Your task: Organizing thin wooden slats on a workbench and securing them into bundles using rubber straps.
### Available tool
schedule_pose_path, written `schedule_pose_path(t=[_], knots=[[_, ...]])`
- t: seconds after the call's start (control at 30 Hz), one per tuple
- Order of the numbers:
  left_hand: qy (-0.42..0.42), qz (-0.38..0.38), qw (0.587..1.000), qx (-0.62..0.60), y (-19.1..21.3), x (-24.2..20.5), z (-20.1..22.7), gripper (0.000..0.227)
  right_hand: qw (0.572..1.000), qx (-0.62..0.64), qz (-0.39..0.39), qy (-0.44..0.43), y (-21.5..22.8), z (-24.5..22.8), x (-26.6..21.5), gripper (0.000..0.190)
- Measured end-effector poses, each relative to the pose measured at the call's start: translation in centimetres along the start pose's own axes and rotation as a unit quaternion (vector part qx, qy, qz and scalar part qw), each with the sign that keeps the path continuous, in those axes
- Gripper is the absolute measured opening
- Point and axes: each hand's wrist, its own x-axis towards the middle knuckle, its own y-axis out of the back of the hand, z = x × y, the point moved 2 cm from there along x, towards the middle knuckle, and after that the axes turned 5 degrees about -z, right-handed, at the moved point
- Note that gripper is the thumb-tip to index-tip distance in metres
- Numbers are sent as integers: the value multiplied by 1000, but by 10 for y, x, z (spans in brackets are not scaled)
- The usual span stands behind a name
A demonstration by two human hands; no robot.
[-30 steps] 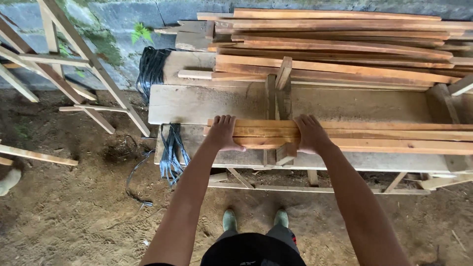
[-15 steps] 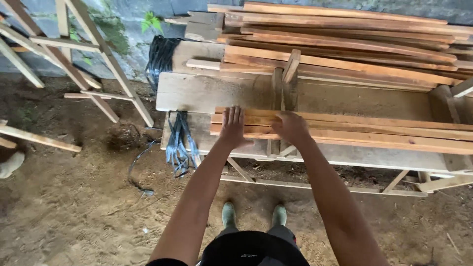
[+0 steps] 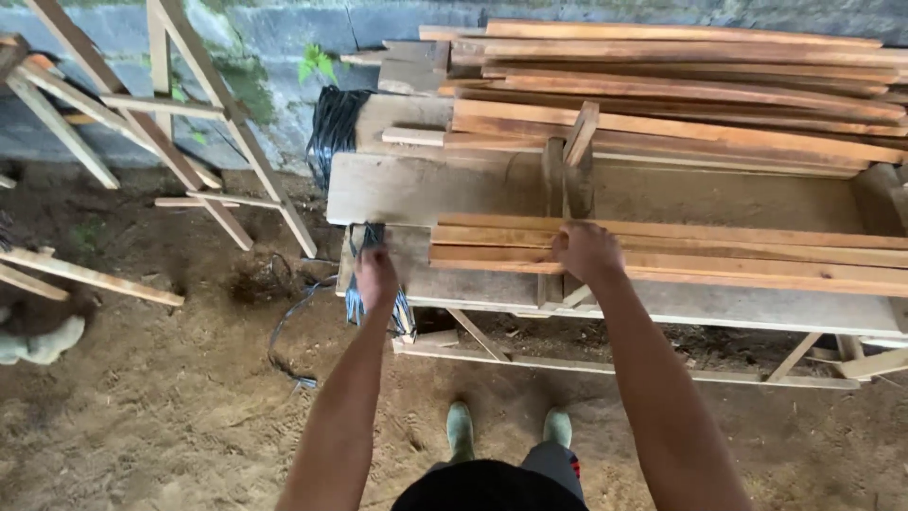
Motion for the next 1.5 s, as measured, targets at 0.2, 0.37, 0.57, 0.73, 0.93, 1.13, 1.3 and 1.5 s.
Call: schedule_pose_path(t=[0.2,0.37,0.57,0.73,0.93,1.13,1.3,1.5], knots=[[49,-103,989,99,-17,23,-37,47,1000,25,-2,5,13,-7,-10,23],[44,-125,963,233,-26,38,-61,64,1000,21,-3,1,13,-9,-13,24],[31,-70,986,145,-3,16,-31,34,1000,26,0,14,18,-8,-15,19],[-37,-88,995,25,35,-19,33,33,999,23,0,23,20,-12,-21,28],[-298,-80,951,-19,79,-74,152,16,997,35,44,57,6,-8,-13,26],[-448,-73,887,-86,74,-121,222,15,985,43,96,137,20,-17,-57,40],[-531,-101,827,-154,1,-127,227,4,831,444,214,257,59,-55,-96,56],[-493,-192,838,-136,-4,-197,285,9,786,569,149,190,93,-37,-109,21]])
